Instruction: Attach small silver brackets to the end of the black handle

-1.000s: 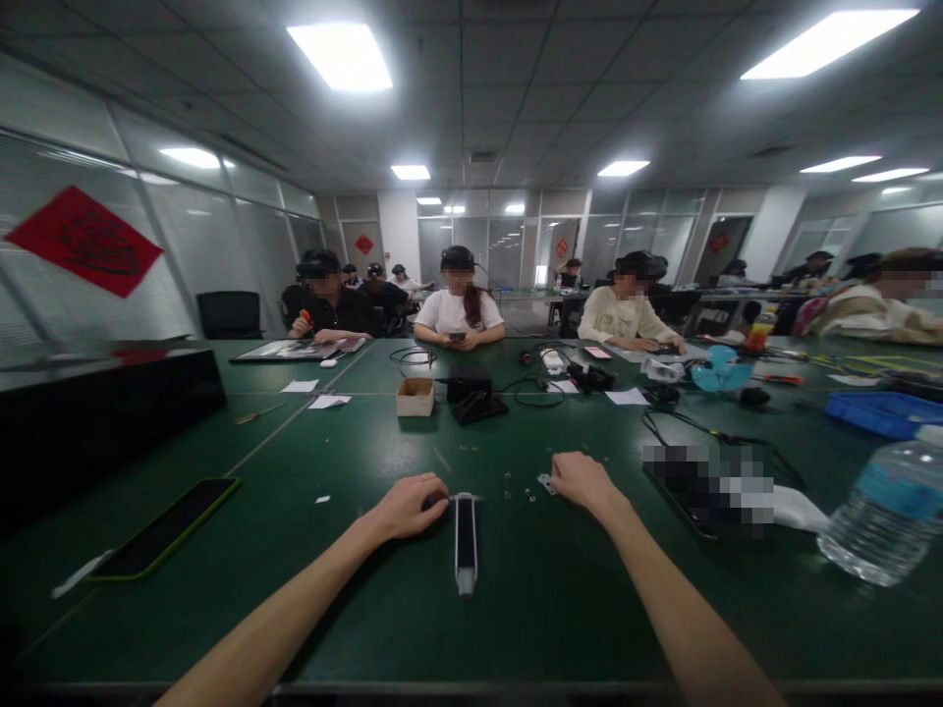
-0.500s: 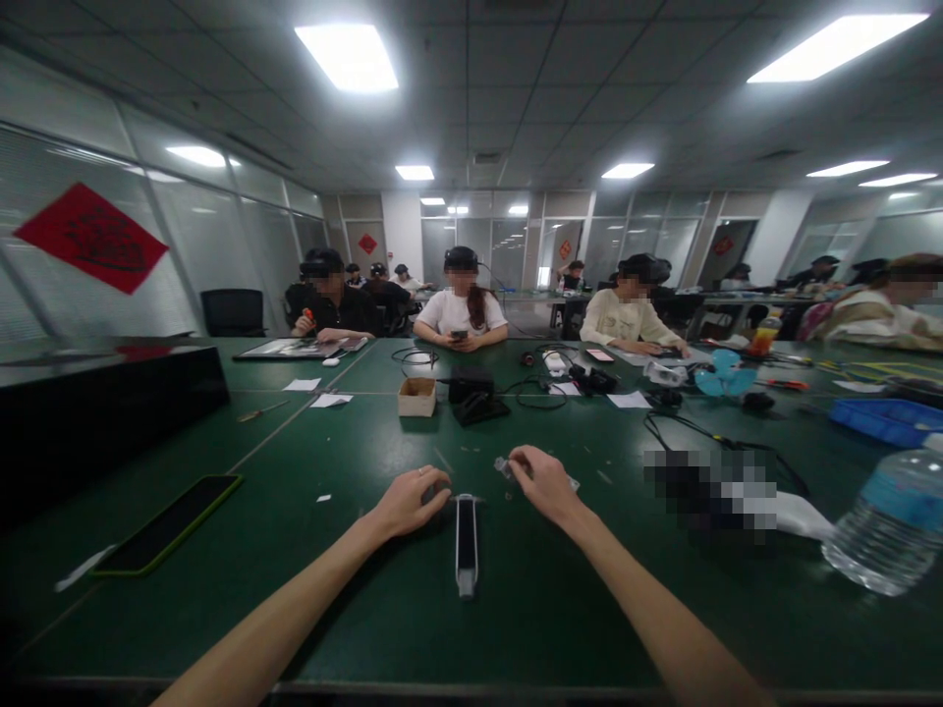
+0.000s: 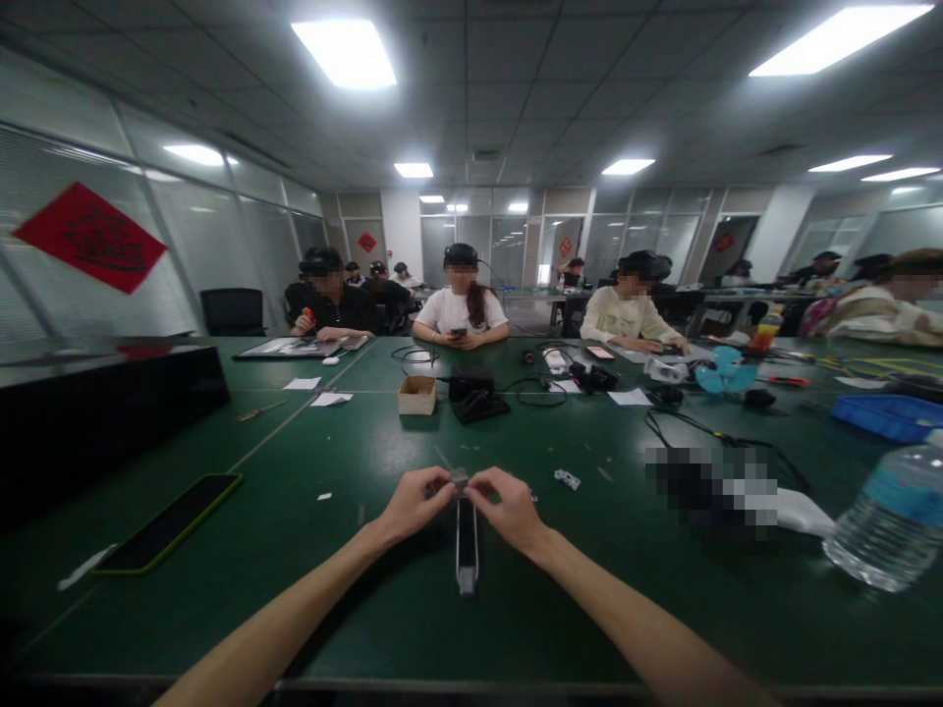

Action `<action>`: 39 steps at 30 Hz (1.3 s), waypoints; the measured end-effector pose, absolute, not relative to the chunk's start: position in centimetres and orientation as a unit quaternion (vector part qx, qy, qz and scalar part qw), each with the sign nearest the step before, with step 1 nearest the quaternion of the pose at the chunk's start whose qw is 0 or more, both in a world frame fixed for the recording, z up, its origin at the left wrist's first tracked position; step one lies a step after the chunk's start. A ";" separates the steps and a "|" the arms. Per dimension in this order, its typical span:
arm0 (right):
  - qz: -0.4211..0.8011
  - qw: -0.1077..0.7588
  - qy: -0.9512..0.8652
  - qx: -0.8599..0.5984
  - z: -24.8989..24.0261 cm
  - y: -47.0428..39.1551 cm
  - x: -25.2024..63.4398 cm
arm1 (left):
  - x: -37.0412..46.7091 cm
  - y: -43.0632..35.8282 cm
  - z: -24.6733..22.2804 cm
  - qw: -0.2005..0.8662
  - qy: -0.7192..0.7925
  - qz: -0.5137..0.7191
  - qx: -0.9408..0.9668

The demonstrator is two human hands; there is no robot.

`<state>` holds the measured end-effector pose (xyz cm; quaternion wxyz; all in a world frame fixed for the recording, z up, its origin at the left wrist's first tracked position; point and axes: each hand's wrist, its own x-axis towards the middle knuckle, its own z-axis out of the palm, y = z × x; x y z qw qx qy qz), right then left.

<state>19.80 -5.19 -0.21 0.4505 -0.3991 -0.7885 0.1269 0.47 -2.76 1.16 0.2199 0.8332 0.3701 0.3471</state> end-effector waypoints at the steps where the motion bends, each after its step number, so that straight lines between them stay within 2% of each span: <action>1: 0.128 0.441 -0.797 -0.392 -0.1 -5.2 19.8 | 0.4 -2.7 1.3 0.227 0.377 0.349 0.827; 7: 0.089 0.373 -0.834 -0.397 0.3 -4.4 20.9 | -0.7 -1.3 1.2 0.212 0.460 0.347 0.790; 15: 0.031 0.193 -0.872 -0.449 0.0 -3.2 23.6 | -2.6 1.0 0.4 0.212 0.519 0.253 0.788; 29: 0.045 0.191 -0.876 -0.442 -0.1 -3.5 23.1 | -2.8 1.3 0.1 0.254 0.509 0.205 0.797; 39: 0.071 0.193 -0.871 -0.447 -0.3 -3.5 22.9 | -2.8 0.9 0.7 0.338 0.510 0.176 0.772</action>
